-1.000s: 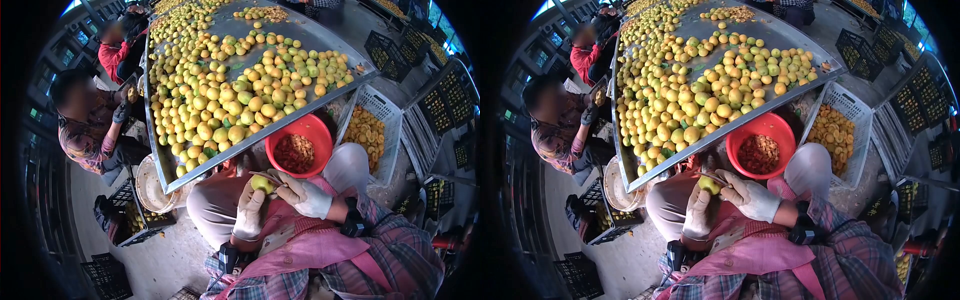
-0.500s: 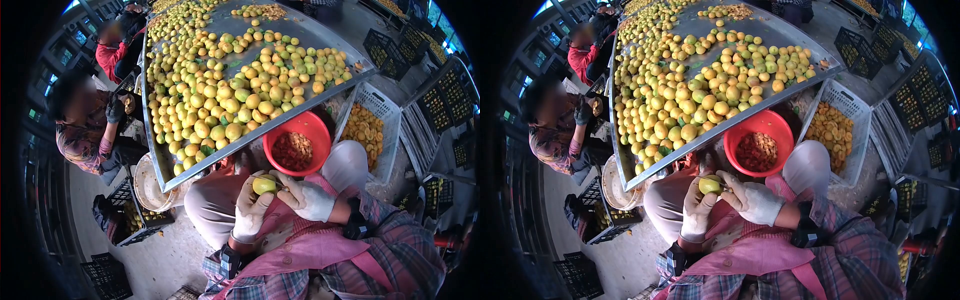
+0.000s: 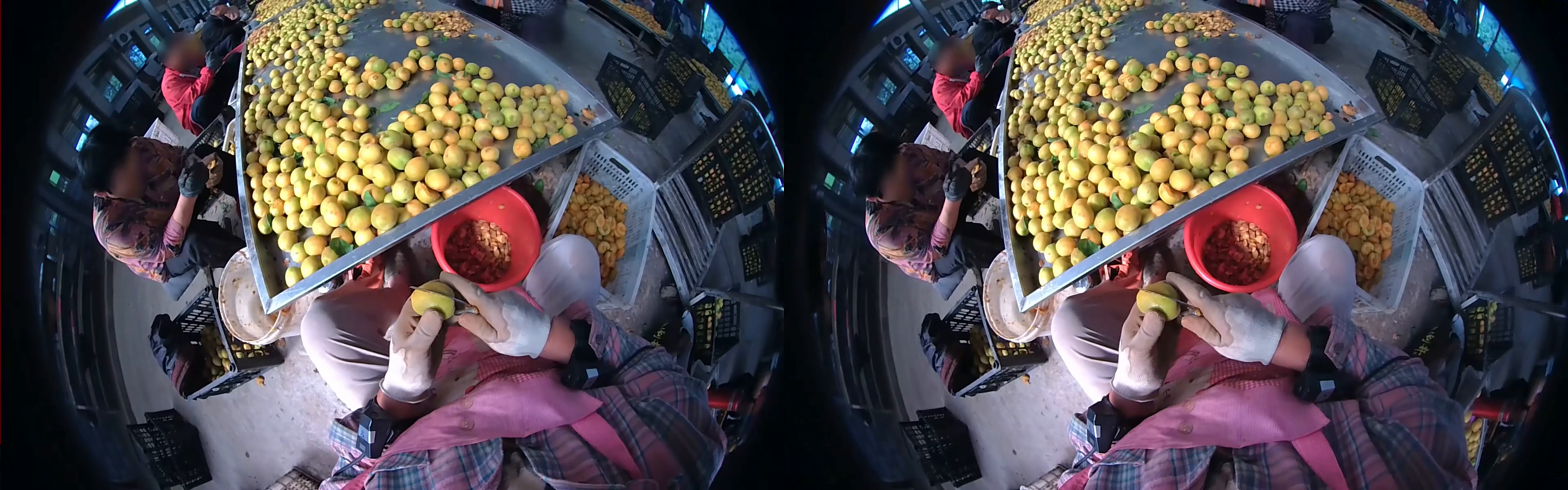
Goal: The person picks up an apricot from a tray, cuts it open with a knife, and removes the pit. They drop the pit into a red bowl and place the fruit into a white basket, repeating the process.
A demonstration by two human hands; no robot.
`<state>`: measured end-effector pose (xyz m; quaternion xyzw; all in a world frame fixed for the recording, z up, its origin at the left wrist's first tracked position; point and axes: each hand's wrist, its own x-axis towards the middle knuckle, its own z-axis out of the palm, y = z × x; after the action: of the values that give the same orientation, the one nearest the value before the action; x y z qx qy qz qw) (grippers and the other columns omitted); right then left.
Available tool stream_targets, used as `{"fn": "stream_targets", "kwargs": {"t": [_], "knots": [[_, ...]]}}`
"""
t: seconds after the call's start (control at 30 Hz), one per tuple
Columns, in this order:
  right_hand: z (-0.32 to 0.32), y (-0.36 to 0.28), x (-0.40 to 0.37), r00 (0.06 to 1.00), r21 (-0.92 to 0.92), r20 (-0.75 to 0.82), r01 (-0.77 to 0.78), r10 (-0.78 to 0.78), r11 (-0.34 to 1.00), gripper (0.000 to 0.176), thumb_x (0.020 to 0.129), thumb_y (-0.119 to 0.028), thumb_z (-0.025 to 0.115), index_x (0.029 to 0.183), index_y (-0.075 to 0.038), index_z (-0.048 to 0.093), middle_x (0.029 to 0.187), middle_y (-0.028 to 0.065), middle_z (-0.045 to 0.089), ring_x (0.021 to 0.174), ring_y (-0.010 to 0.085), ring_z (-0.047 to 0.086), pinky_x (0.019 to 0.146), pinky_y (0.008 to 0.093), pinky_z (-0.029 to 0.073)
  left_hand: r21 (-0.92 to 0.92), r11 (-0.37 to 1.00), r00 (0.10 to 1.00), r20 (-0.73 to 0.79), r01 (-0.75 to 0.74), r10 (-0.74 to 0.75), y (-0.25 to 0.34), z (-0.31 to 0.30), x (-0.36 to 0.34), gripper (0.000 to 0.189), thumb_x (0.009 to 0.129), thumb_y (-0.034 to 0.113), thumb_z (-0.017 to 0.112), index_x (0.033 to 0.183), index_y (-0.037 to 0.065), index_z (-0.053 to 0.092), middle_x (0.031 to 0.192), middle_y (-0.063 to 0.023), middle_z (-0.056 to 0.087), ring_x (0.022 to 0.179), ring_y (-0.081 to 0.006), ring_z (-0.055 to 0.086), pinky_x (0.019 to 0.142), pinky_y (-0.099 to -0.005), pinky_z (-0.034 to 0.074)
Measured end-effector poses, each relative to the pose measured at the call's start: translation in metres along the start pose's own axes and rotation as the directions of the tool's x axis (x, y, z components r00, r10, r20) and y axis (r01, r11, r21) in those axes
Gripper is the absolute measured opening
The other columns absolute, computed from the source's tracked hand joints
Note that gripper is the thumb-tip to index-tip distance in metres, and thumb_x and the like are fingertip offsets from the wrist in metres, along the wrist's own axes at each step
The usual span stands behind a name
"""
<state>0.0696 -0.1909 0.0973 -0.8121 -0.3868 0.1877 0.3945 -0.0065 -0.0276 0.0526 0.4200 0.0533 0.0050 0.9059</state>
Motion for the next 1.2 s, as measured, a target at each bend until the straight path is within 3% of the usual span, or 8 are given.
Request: {"fn": "stream_targets", "kwargs": {"t": [0.2,0.4,0.6,0.67,0.73,0.83,1.07,1.2], "knots": [[0.014,0.021,-0.001,0.985,-0.072,-0.092,0.142,-0.148,0.987,0.056,0.095,-0.023,0.052,0.142,-0.004,0.028,0.100,0.0197,0.063,0.080,0.0325,0.066,0.068,0.0387,0.052,0.630,0.766,0.988,0.014,-0.130,0.157,0.015,0.008,0.000,0.050,0.091,0.028,0.064,0.127,-0.003,0.048,0.107,-0.0084,0.063,0.100,-0.0151,0.059,0.090,-0.0280,0.046],[0.017,0.011,-0.002,0.988,-0.061,-0.130,0.077,-0.084,0.995,0.057,0.094,-0.023,0.054,0.142,-0.002,0.030,0.106,0.0215,0.063,0.080,0.0328,0.066,0.069,0.0395,0.052,0.220,0.975,0.992,-0.125,0.033,-0.005,0.000,0.003,-0.001,0.050,0.093,0.039,0.060,0.120,-0.003,0.055,0.104,-0.0071,0.063,0.097,-0.0129,0.057,0.087,-0.0272,0.046],[0.021,0.021,0.001,0.911,-0.155,-0.295,0.253,-0.289,0.955,0.056,0.093,-0.024,0.054,0.140,-0.001,0.033,0.112,0.0215,0.061,0.084,0.0332,0.065,0.070,0.0397,0.052,0.459,0.884,0.989,-0.062,-0.093,0.136,0.014,0.017,0.001,0.052,0.089,0.039,0.065,0.117,-0.003,0.056,0.105,-0.0073,0.063,0.097,-0.0133,0.058,0.085,-0.0297,0.047],[0.013,0.019,-0.001,0.971,-0.155,-0.139,0.171,-0.193,0.973,0.054,0.092,-0.022,0.055,0.138,-0.001,0.036,0.115,0.0208,0.059,0.090,0.0334,0.064,0.076,0.0395,0.052,0.530,0.842,0.986,-0.052,-0.105,0.156,0.017,0.015,0.002,0.052,0.087,0.038,0.069,0.118,-0.003,0.055,0.106,-0.0076,0.063,0.097,-0.0137,0.058,0.085,-0.0303,0.047],[0.010,0.021,-0.003,0.987,-0.128,-0.094,0.117,-0.129,0.985,0.054,0.092,-0.022,0.056,0.137,-0.001,0.037,0.116,0.0203,0.059,0.092,0.0331,0.063,0.078,0.0395,0.051,0.816,0.550,0.972,0.053,-0.174,0.229,0.017,0.005,0.005,0.051,0.085,0.030,0.072,0.120,-0.002,0.054,0.107,-0.0087,0.062,0.098,-0.0152,0.059,0.086,-0.0300,0.047],[0.015,0.020,-0.001,0.978,-0.131,-0.145,0.128,-0.147,0.983,0.054,0.091,-0.022,0.056,0.137,-0.001,0.038,0.116,0.0198,0.058,0.093,0.0333,0.063,0.080,0.0400,0.051,0.531,0.841,0.986,-0.060,-0.099,0.154,0.016,0.019,0.004,0.048,0.089,0.034,0.066,0.120,-0.001,0.055,0.107,-0.0086,0.062,0.096,-0.0155,0.059,0.085,-0.0301,0.048],[0.027,0.025,0.001,0.919,-0.230,-0.287,0.208,-0.271,0.951,0.061,0.090,-0.022,0.057,0.142,-0.003,0.032,0.113,0.0198,0.061,0.080,0.0335,0.066,0.069,0.0409,0.053,0.268,0.963,0.988,-0.152,0.036,0.005,0.004,0.011,0.004,0.050,0.091,0.035,0.059,0.121,-0.003,0.053,0.103,-0.0090,0.063,0.095,-0.0160,0.060,0.084,-0.0283,0.048],[0.023,0.024,-0.004,0.980,-0.229,-0.156,0.089,-0.127,0.969,0.063,0.089,-0.022,0.057,0.143,-0.003,0.030,0.112,0.0191,0.062,0.070,0.0314,0.065,0.062,0.0405,0.053,0.576,0.818,0.973,-0.185,-0.006,0.138,0.012,0.027,0.004,0.046,0.087,0.023,0.064,0.122,-0.005,0.051,0.104,-0.0105,0.062,0.094,-0.0173,0.061,0.084,-0.0290,0.049]]}}
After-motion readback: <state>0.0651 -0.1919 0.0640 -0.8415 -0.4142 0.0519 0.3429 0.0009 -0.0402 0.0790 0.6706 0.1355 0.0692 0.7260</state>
